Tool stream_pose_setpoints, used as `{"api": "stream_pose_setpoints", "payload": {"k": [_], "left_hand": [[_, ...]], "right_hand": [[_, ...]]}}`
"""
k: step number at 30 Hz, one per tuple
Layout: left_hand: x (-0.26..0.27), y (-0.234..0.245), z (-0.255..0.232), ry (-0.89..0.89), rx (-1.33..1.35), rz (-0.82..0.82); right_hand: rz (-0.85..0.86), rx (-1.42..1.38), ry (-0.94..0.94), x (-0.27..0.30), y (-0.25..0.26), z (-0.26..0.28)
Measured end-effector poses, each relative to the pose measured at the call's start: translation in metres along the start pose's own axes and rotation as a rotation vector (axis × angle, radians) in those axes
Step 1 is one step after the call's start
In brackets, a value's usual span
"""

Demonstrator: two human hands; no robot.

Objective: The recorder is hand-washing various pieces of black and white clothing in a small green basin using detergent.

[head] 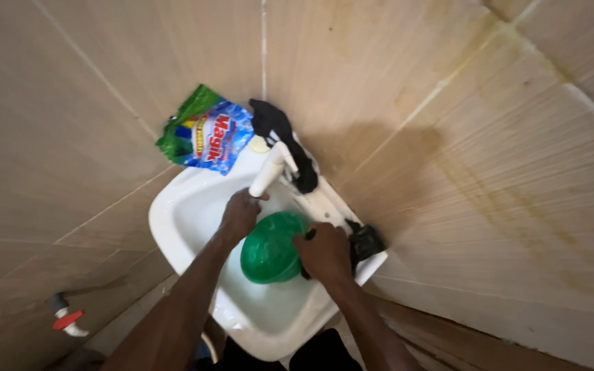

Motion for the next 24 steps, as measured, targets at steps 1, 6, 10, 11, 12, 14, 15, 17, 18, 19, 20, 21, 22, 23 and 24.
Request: {"api": "stream_pose_setpoints", "payload": {"k": [1, 6, 10, 11, 12, 14, 15, 17, 18, 19, 20, 21, 22, 23, 24], "left_hand": [[0.002, 0.006, -0.004, -0.104, -0.118, -0.03], [0.048, 0.028, -0.044, -0.239, -0.342, -0.163], [0.082, 0.051, -0.054, -0.017, -0.37, -0.277], [0.087, 0.056, -0.052, 0.041, -0.388, -0.291], [0.094, 0.056, -0.061, 0.04, -0.387, -0.295], [0.106, 0.056, -0.075, 0.098, -0.387, -0.267], [0.104, 0.055, -0.075, 0.097, -0.385, -0.271], [0.106, 0.052, -0.071, 0.103, -0.4, -0.285], [0.107, 0.051, -0.068, 0.106, -0.401, -0.282], [0.109, 0.05, -0.069, 0.077, -0.414, -0.295], [0.108, 0.05, -0.073, 0.041, -0.426, -0.312], [0.112, 0.051, -0.083, 0.038, -0.426, -0.313], [0.115, 0.051, -0.086, 0.094, -0.372, -0.27], [0.118, 0.051, -0.089, 0.151, -0.318, -0.227], [0.116, 0.054, -0.086, 0.148, -0.319, -0.229]], "right_hand": [[0.013, -0.01, -0.024, -0.002, -0.003, 0.001], [-0.025, -0.123, -0.022, -0.014, -0.01, 0.008], [0.024, -0.315, -0.054, -0.029, -0.033, -0.007], [-0.1, -0.088, 0.036, -0.031, -0.028, -0.002], [-0.101, -0.086, 0.039, -0.019, -0.016, 0.013], [-0.533, 0.016, 0.258, 0.026, 0.037, 0.059], [-0.533, 0.018, 0.262, 0.021, 0.046, 0.066], [-0.581, 0.142, 0.457, 0.022, 0.056, 0.095], [-0.579, 0.142, 0.454, 0.014, 0.056, 0.095], [-0.508, 0.164, 0.448, 0.002, 0.052, 0.095], [-0.442, 0.187, 0.447, -0.011, 0.05, 0.097], [-0.446, 0.188, 0.448, -0.025, 0.045, 0.086], [-0.478, 0.168, 0.488, -0.038, 0.042, 0.078], [-0.509, 0.149, 0.527, -0.05, 0.039, 0.07], [-0.511, 0.148, 0.53, -0.046, 0.039, 0.07]]}}
Point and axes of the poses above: each hand's wrist, its own x-axis away from the middle knuckle, its own y-axis out of the back of the hand, z = x × y, the point moved 8 cm from there along -x, towards the middle knuckle, and after that the axes turned 15 degrees about z, right-handed, at the moved point
